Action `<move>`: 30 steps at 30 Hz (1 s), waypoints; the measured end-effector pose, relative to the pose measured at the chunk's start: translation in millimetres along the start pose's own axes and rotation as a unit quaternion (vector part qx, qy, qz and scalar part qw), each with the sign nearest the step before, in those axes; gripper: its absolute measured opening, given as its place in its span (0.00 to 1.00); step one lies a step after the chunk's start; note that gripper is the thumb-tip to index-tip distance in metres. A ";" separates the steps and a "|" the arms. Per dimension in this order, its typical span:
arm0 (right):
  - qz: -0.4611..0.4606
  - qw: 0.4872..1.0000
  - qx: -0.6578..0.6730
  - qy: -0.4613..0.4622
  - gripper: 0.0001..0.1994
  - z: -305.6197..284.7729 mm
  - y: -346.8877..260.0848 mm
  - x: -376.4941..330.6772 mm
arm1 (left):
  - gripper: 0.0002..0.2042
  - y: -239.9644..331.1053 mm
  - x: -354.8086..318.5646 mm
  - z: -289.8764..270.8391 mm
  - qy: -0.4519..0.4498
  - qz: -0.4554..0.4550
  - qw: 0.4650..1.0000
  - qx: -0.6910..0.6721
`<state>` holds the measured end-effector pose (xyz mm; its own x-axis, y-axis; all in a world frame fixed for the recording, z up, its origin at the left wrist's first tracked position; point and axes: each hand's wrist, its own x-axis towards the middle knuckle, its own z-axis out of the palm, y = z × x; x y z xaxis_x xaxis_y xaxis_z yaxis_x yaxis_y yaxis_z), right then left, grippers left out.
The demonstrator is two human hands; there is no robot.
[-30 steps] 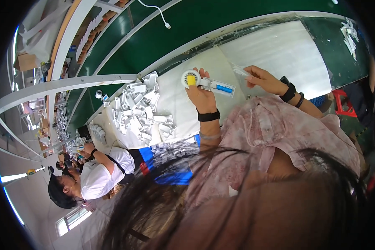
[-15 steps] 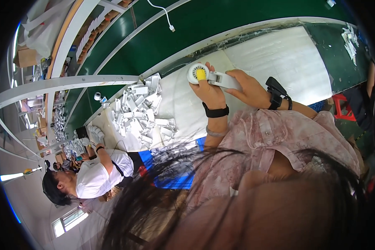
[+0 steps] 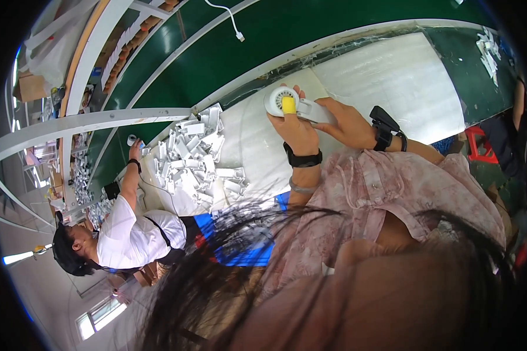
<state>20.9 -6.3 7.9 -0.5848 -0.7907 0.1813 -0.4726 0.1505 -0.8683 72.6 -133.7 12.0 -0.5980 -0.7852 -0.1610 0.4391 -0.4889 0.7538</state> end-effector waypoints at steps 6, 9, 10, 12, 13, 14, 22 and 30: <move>0.040 0.999 0.037 -0.004 0.26 -5.4 -1.6 -0.3 | 0.27 -3.4 -12.3 1.7 -0.143 0.032 0.981 0.129; -0.003 0.999 0.033 0.007 0.25 -7.4 3.6 1.2 | 0.27 -10.2 -10.2 -4.4 -0.148 0.041 0.977 0.146; 0.088 0.985 0.139 -0.048 0.24 -12.2 -1.1 3.5 | 0.27 -8.1 -12.5 -4.2 -0.144 0.035 0.978 0.147; 0.237 0.910 0.299 -0.165 0.21 -22.0 13.5 6.5 | 0.27 -5.2 -13.9 3.2 -0.134 0.003 0.985 0.106; 0.240 0.909 0.299 -0.162 0.21 -25.6 20.1 6.4 | 0.27 -6.5 -11.6 2.3 -0.135 -0.001 0.985 0.106; 0.276 0.861 0.380 -0.195 0.22 -28.7 25.0 5.0 | 0.27 -8.6 -9.5 -0.1 -0.138 -0.003 0.986 0.095; 0.308 0.784 0.495 -0.213 0.20 -22.0 35.5 -3.8 | 0.24 -17.8 -8.2 -4.7 -0.111 -0.024 0.989 0.099; 0.327 0.757 0.549 -0.137 0.24 -14.2 66.6 -5.6 | 0.21 -23.6 16.4 -13.0 -0.089 -0.110 0.989 0.035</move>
<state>-16.6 16.5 -44.3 -0.2268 -0.8768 -0.4240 0.7796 0.0975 -0.6186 61.1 -140.0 -16.7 -0.7847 -0.5809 -0.2163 0.2421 -0.6084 0.7558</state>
